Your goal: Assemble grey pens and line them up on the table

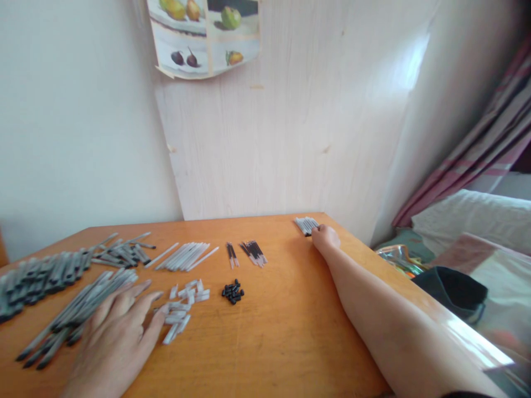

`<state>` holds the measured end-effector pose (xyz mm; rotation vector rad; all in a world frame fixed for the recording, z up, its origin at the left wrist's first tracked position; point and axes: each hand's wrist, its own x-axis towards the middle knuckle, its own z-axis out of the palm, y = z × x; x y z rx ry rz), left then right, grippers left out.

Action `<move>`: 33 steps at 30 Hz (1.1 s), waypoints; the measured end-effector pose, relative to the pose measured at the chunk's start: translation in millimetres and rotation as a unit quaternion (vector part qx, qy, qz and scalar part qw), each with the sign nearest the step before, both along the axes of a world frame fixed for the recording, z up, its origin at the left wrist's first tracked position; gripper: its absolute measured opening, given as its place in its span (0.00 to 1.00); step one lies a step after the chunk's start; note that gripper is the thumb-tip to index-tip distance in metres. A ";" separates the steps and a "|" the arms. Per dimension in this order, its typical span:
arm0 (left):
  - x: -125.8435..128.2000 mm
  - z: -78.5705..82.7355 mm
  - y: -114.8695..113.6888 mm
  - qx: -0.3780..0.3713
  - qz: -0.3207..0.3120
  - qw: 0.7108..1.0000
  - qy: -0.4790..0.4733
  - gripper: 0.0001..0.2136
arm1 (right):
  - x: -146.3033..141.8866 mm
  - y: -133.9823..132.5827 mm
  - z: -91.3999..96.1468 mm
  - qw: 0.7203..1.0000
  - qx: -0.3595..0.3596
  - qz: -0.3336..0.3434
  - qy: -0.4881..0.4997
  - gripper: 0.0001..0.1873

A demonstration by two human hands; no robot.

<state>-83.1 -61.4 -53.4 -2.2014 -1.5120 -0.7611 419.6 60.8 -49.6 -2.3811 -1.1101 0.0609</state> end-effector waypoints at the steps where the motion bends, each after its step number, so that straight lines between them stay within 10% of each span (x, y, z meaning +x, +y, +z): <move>1: 0.2 0.5 -0.7 0.000 0.006 1.000 0.012 0.17 | 0.8 -1.5 0.6 1.000 0.004 0.000 0.001 0.22; 19: 1.0 -3.6 2.8 0.047 0.041 0.997 0.045 0.22 | -69.1 -17.0 28.7 0.987 0.062 0.137 -0.063 0.20; 33: 6.6 -3.0 -1.8 0.035 0.059 0.997 0.027 0.17 | -137.0 -51.3 35.4 0.967 0.102 0.223 0.074 0.18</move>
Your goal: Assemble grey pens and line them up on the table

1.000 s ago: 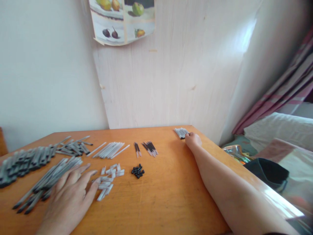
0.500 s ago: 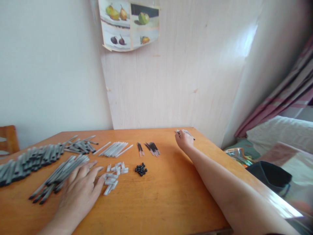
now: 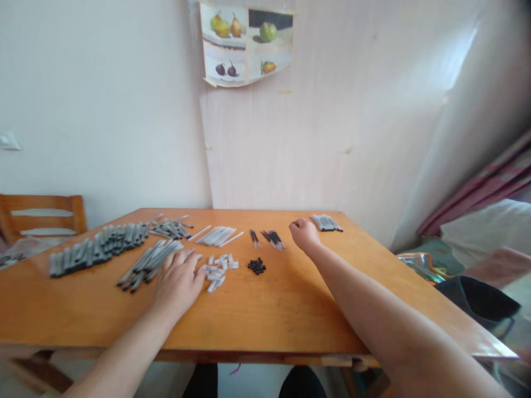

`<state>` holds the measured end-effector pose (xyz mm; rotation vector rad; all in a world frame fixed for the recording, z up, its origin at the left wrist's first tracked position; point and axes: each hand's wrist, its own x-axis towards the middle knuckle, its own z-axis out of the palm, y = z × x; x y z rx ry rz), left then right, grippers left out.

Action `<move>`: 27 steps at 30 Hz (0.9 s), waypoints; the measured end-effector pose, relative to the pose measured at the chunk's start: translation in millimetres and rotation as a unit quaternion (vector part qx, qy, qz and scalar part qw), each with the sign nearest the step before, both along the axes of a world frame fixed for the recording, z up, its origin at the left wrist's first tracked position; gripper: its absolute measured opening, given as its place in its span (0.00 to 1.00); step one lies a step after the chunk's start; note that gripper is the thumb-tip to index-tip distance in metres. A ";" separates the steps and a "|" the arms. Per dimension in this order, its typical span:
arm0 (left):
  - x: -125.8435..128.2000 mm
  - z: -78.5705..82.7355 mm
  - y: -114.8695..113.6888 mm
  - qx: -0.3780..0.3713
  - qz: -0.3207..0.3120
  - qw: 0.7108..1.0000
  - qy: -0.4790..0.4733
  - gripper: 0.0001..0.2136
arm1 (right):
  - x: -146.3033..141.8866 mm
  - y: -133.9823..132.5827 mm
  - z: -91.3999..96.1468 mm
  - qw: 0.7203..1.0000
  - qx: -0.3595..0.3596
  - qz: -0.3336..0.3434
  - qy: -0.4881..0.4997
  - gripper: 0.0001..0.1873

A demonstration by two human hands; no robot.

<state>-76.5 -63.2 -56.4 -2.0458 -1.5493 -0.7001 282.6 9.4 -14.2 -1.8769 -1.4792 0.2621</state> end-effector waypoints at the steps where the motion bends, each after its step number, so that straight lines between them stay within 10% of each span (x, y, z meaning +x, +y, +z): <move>1: 1.6 0.7 -1.8 -0.007 0.001 1.000 -0.006 0.16 | -4.3 -1.8 -1.1 1.000 0.002 0.008 0.013 0.18; 11: 5.8 0.9 -6.6 -0.037 -0.001 0.997 -0.066 0.12 | -33.7 -13.8 -22.7 0.989 0.082 0.028 0.122 0.21; 27: 5.6 0.5 -11.4 -0.062 0.067 0.989 -0.116 0.10 | -15.5 -17.5 -37.0 0.998 0.027 0.016 -0.047 0.21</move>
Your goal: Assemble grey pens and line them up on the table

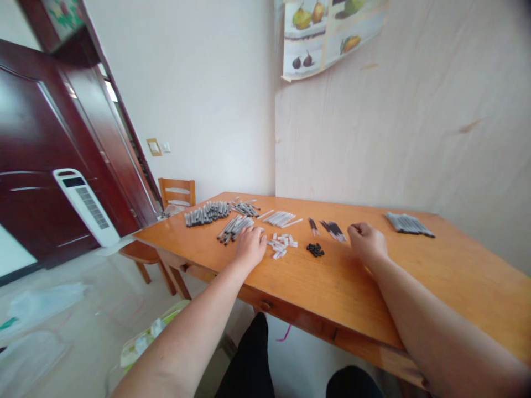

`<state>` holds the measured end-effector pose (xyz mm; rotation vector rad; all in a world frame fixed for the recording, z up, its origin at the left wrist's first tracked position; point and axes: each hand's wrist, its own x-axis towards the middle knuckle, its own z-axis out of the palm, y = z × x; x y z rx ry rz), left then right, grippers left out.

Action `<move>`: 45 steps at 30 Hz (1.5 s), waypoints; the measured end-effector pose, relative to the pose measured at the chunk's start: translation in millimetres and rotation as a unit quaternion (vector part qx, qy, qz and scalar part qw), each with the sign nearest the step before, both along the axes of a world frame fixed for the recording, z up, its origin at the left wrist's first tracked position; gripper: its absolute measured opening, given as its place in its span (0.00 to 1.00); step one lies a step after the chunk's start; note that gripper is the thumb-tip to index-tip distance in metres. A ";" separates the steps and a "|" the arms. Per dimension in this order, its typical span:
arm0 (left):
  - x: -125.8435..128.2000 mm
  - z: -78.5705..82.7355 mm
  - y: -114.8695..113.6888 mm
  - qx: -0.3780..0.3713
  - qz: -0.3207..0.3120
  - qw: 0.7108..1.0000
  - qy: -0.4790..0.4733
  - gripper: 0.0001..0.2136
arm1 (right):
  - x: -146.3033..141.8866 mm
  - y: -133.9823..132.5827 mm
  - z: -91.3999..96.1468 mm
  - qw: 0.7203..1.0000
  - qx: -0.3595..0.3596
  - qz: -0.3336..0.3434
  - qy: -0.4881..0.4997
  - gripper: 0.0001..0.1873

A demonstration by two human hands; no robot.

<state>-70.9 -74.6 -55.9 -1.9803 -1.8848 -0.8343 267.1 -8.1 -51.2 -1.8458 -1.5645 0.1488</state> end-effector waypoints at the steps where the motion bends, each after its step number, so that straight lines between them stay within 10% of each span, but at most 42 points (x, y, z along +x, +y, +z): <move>1: -0.3 0.0 0.1 0.000 0.003 1.000 -0.006 0.10 | 0.3 0.3 -0.8 1.000 0.003 0.002 0.001 0.21; 18: 20.2 31.2 45.7 -0.079 -0.008 0.997 0.017 0.10 | -8.6 -6.1 3.6 1.000 -0.020 -0.001 0.008 0.21; 45: 73.3 21.4 114.8 -0.154 0.041 0.987 0.012 0.13 | -8.0 1.5 5.1 0.999 -0.025 -0.007 0.022 0.20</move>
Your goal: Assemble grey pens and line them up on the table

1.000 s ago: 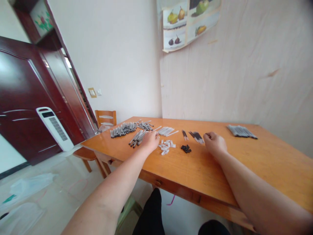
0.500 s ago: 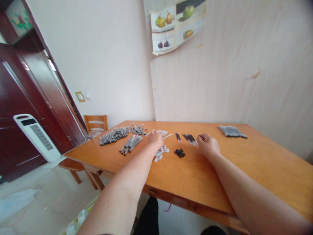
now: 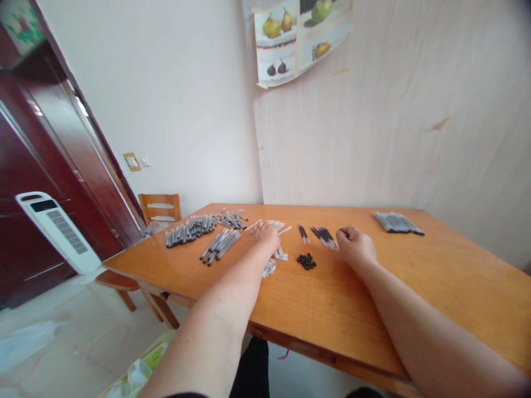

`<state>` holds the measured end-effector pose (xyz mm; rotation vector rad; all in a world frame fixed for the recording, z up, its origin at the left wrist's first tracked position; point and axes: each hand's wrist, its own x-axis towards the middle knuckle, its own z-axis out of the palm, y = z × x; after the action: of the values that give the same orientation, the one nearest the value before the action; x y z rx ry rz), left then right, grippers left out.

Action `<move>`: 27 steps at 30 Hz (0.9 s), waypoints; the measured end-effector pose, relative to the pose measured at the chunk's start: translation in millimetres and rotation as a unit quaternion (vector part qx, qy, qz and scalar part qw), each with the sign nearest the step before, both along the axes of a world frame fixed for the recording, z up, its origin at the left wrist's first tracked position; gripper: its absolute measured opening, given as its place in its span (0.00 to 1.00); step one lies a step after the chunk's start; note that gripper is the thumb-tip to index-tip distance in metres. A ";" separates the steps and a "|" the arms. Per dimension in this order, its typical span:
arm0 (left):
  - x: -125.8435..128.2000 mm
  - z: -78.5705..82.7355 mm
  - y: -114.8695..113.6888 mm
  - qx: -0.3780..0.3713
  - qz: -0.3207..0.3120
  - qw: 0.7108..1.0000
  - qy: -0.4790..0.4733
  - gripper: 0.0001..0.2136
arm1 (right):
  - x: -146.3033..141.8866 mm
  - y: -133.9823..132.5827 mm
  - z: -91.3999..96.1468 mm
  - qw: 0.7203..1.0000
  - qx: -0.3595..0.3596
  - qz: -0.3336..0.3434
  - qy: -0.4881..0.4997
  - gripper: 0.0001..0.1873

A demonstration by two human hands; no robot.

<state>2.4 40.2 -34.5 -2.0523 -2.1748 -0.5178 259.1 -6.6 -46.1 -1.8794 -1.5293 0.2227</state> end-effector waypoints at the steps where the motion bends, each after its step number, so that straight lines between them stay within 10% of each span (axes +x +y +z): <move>1: -0.2 1.3 -0.1 0.004 -0.001 1.000 -0.009 0.12 | 0.5 0.1 0.0 1.000 0.001 -0.001 0.000 0.20; 12: -16.8 18.3 -0.1 0.112 -0.025 0.971 -0.211 0.13 | 3.3 1.2 0.2 1.000 -0.010 -0.019 -0.012 0.20; 20: -18.6 13.0 -1.1 0.175 -0.070 0.797 -0.574 0.15 | 6.0 3.8 -1.0 0.997 -0.055 -0.007 -0.047 0.16; 27: -23.0 6.6 -5.4 0.167 -0.100 0.740 -0.644 0.15 | 7.5 0.9 1.5 0.991 -0.102 -0.001 -0.087 0.15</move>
<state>-20.6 34.8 -27.9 -1.8209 -1.8813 -2.7608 266.6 -5.8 -44.6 -2.1064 -1.6751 0.2260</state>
